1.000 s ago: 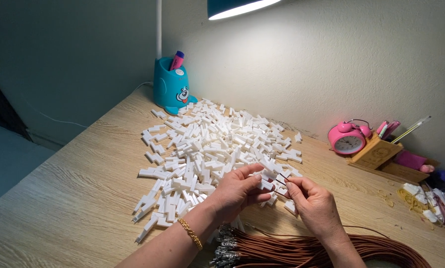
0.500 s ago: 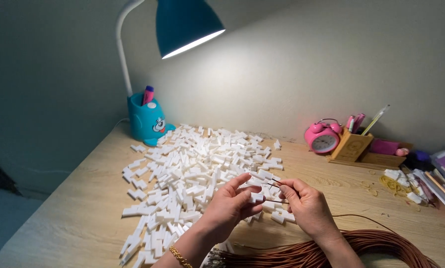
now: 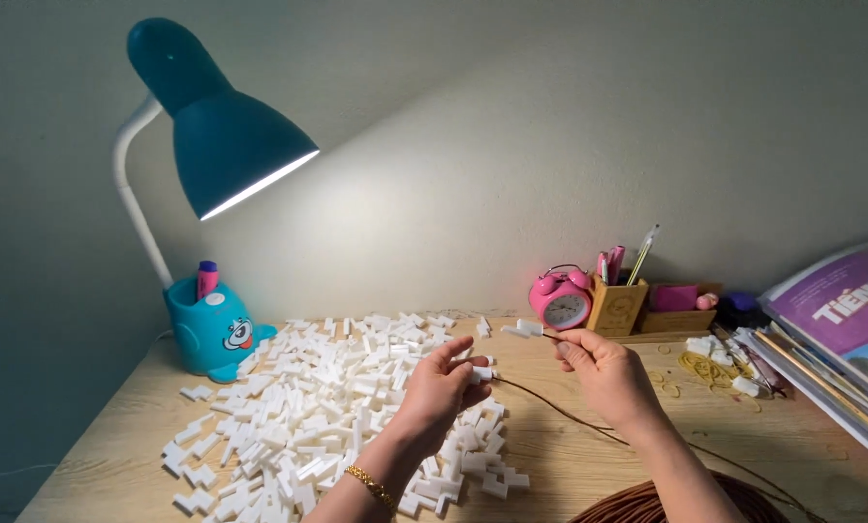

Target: Assembling small white plastic connectors onto the ends of brown cords on a desk.

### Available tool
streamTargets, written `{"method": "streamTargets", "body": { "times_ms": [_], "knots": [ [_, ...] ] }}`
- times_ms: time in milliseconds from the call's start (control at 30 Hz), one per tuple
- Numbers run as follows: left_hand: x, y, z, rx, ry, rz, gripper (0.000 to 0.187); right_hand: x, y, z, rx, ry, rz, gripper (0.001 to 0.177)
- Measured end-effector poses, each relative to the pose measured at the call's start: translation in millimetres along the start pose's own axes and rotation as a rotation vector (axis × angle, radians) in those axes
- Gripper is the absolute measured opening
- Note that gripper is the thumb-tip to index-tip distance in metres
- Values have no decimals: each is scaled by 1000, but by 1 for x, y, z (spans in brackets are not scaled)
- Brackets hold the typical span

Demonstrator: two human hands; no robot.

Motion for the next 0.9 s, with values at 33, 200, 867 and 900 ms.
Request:
{"method": "streamTargets", "body": {
  "times_ms": [33, 200, 867, 900],
  "knots": [
    [5, 2, -1, 1, -6, 3, 45, 3, -4, 0, -3, 6, -2, 19],
    [39, -8, -3, 391, 221, 12, 48, 3, -12, 9, 3, -50, -46, 16],
    [-72, 106, -108, 1490, 1339, 129, 18, -34, -71, 121, -304, -494, 26, 19],
    [-75, 102, -121, 1496, 1375, 77, 20, -29, -89, 112, -329, -456, 14, 20]
  ]
}}
Point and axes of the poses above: each hand's wrist, its own x-axis towards the middle knuckle, its own y-axis out of the palm, z = x × y, the point moved 9 cm from there along x, towards the middle knuckle, and after that the axes turned 7 degrees about -z, right-handed, at the moved point
